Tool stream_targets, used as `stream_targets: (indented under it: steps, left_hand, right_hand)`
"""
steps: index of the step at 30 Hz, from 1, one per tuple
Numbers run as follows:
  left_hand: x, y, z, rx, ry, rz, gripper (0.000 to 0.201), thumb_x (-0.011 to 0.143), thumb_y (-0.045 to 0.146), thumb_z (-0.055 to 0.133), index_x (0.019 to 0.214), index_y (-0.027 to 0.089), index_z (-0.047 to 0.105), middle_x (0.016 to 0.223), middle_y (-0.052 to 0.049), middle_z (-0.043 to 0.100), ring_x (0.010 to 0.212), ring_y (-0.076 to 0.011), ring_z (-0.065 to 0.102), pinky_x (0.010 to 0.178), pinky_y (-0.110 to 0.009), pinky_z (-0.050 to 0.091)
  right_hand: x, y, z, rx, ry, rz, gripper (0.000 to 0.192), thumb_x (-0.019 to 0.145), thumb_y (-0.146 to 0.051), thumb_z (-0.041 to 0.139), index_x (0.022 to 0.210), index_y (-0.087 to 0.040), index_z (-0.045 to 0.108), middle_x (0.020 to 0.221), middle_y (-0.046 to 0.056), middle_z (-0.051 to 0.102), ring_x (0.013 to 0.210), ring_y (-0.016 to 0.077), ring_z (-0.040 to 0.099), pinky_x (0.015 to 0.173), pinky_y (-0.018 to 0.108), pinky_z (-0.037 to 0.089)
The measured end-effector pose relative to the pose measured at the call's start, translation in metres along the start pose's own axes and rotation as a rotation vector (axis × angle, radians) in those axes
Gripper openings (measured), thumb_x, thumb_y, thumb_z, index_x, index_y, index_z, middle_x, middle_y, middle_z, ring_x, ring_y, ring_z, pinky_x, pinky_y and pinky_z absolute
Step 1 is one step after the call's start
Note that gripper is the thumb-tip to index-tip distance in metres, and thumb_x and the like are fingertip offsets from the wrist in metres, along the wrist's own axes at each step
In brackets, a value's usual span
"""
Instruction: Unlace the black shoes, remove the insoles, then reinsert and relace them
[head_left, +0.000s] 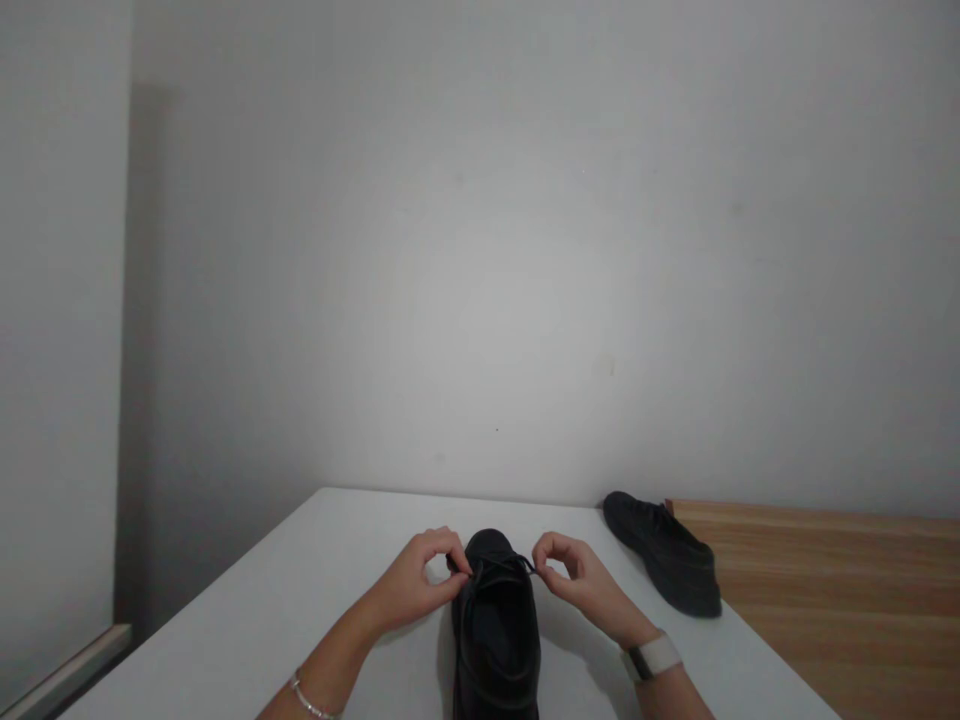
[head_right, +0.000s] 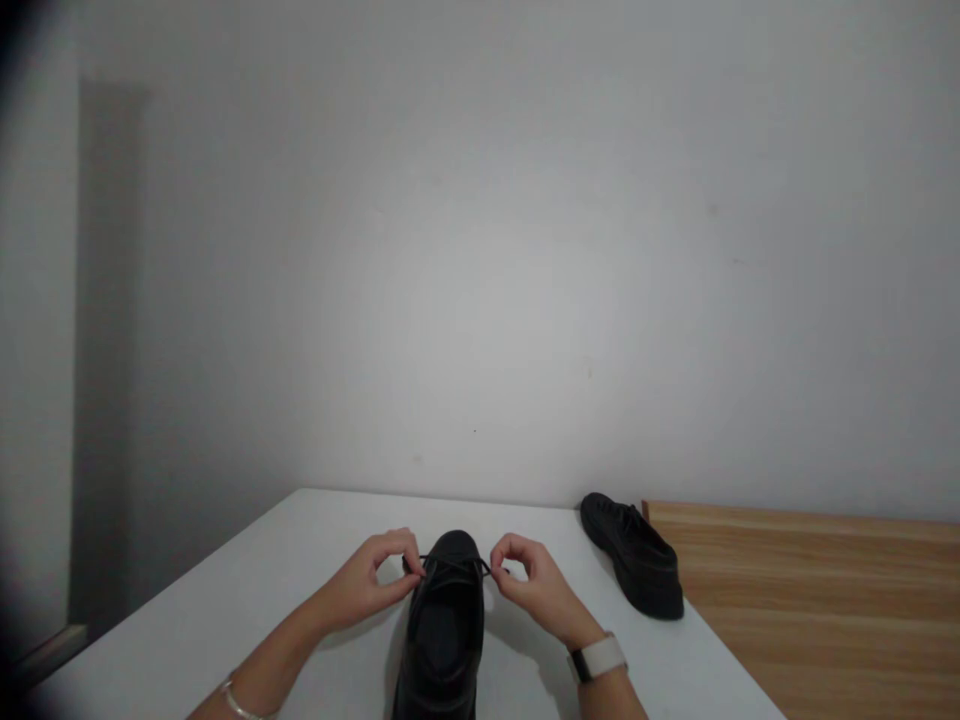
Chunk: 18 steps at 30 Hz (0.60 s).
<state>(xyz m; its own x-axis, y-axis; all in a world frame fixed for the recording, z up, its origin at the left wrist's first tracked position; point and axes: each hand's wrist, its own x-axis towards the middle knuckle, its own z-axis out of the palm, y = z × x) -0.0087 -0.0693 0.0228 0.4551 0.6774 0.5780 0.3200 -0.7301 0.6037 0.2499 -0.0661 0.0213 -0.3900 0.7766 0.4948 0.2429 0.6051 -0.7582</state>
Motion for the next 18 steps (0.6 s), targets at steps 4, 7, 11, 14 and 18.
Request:
stream_targets:
  steps: [4,7,11,14,18]
  left_hand:
    - [0.0,0.007,-0.001,0.077,0.031,0.081,0.007,0.077,0.02,0.062,0.071,0.017,0.064,0.079,-0.004,0.061,0.082,-0.0174,0.053,0.082,-0.031,0.037]
    - [-0.001,0.012,-0.004,0.158,0.063,0.087,0.008,0.076,0.023,0.065,0.071,0.018,0.068,0.088,-0.006,0.06,0.09,-0.0195,0.051,0.083,-0.031,0.037]
    - [-0.001,0.019,-0.007,0.203,0.007,0.009,0.01,0.078,0.025,0.064,0.074,0.02,0.072,0.077,-0.006,0.063,0.081,-0.0186,0.054,0.073,-0.028,0.039]
    - [0.001,0.026,-0.005,0.192,-0.023,-0.054,0.009,0.077,0.022,0.064,0.074,0.019,0.072,0.073,-0.005,0.065,0.073,-0.0169,0.056,0.067,-0.025,0.039]
    - [0.002,0.037,-0.001,0.139,-0.005,-0.127,0.011,0.075,0.017,0.06,0.073,0.018,0.07,0.071,-0.003,0.066,0.067,-0.0154,0.057,0.065,-0.024,0.04]
  right_hand:
    - [0.0,-0.002,0.001,0.036,0.017,-0.011,0.013,0.079,-0.028,0.06,0.073,-0.017,0.058,0.073,0.001,0.057,0.075,0.0169,0.052,0.074,0.03,0.04]
    - [-0.002,-0.004,0.002,0.079,0.017,-0.002,0.016,0.08,-0.03,0.061,0.071,-0.017,0.057,0.072,0.002,0.056,0.074,0.0175,0.052,0.072,0.03,0.04]
    - [-0.006,-0.005,0.003,0.134,0.039,0.004,0.018,0.079,-0.034,0.063,0.072,-0.017,0.059,0.076,0.004,0.059,0.078,0.0189,0.054,0.074,0.031,0.041]
    - [-0.008,-0.005,0.005,0.162,0.098,0.017,0.019,0.079,-0.035,0.064,0.073,-0.018,0.06,0.077,0.004,0.06,0.078,0.019,0.054,0.075,0.031,0.041]
    - [-0.01,-0.001,0.01,0.203,0.162,0.058,0.02,0.078,-0.037,0.065,0.075,-0.018,0.061,0.076,0.003,0.06,0.076,0.0179,0.053,0.073,0.031,0.041]
